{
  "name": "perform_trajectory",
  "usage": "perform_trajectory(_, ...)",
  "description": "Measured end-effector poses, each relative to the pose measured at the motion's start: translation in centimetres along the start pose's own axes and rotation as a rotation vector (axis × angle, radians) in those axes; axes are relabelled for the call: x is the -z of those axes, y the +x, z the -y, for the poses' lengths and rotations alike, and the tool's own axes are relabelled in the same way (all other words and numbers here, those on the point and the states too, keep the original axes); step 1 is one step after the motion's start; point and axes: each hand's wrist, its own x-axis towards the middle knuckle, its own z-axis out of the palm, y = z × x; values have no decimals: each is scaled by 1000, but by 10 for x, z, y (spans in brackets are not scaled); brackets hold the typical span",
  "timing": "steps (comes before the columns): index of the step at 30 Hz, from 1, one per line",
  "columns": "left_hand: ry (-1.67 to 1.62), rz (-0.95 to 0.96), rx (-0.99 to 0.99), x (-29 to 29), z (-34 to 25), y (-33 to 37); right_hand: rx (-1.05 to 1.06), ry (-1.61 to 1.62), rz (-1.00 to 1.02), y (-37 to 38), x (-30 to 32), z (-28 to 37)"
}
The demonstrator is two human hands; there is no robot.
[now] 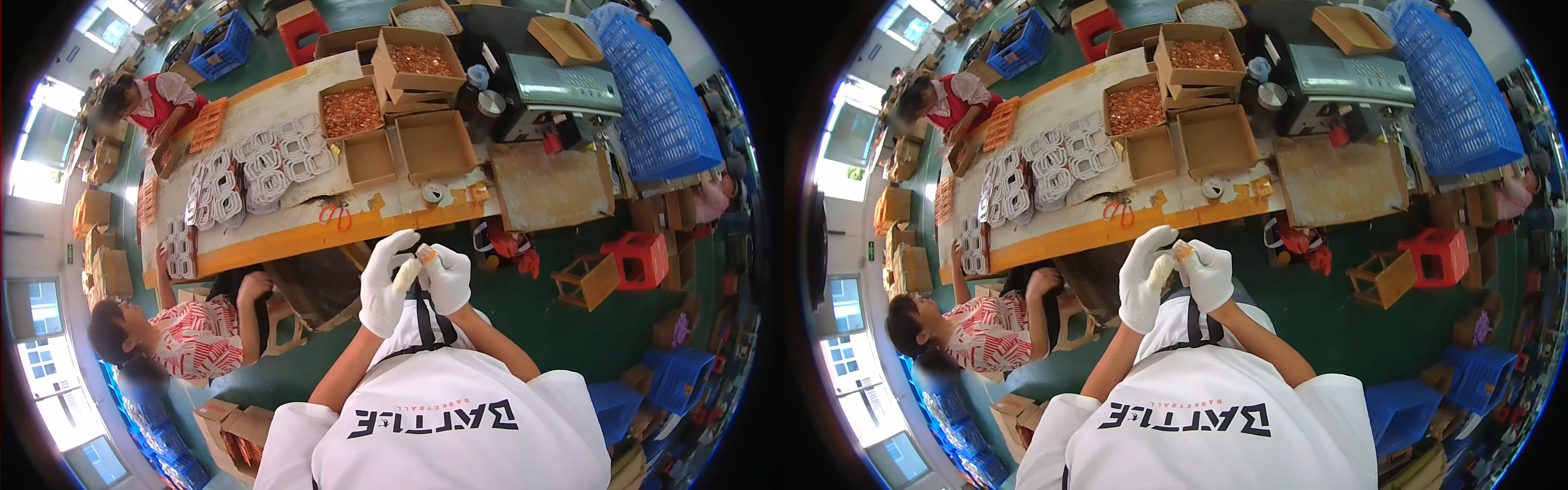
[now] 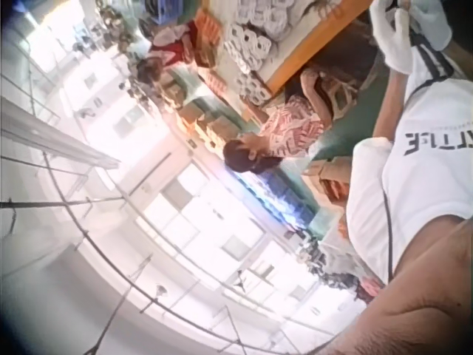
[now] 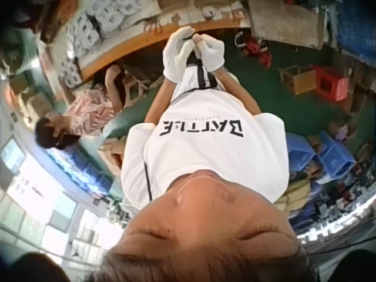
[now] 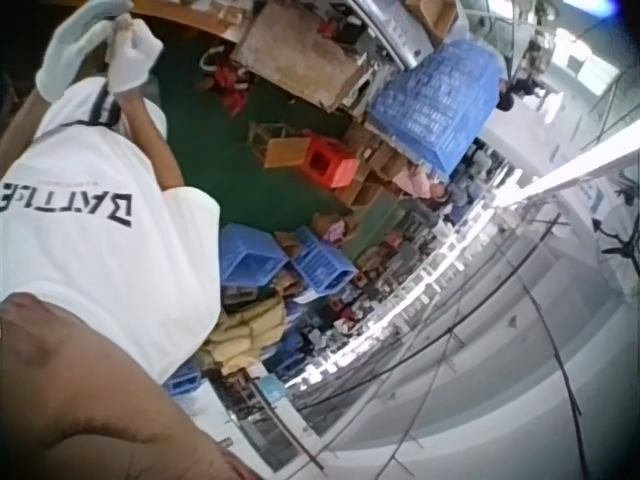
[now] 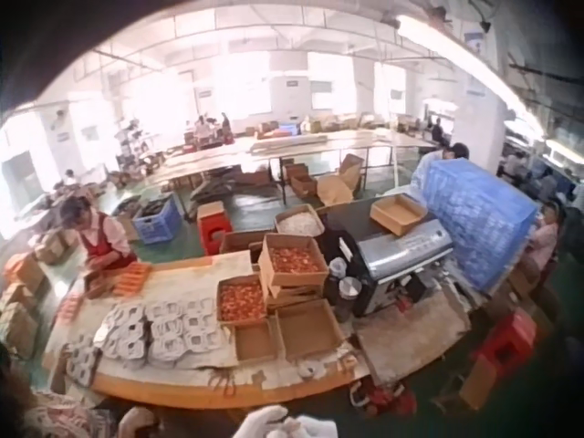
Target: The person picks up a plastic housing, inserts a metal contact by hand, and uses shears to trim a plastic component. They then place the assembled housing into a cardboard box.
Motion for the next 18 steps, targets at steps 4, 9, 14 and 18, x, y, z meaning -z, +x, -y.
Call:
perform_trajectory(4, -226, 214, 145, -12, 6, -20, 84, -27, -105, -42, -3, -6)
perform_trajectory(9, -355, 275, 229, -52, 10, -55, 173, -164, -312, -91, 18, 0)
perform_trajectory(14, -382, 483, 207, -80, 4, -84, 347, -407, -424, -129, 45, 8)
perform_trajectory(18, -327, 611, 319, -107, 1, -102, 358, -623, -553, -153, 73, 22)
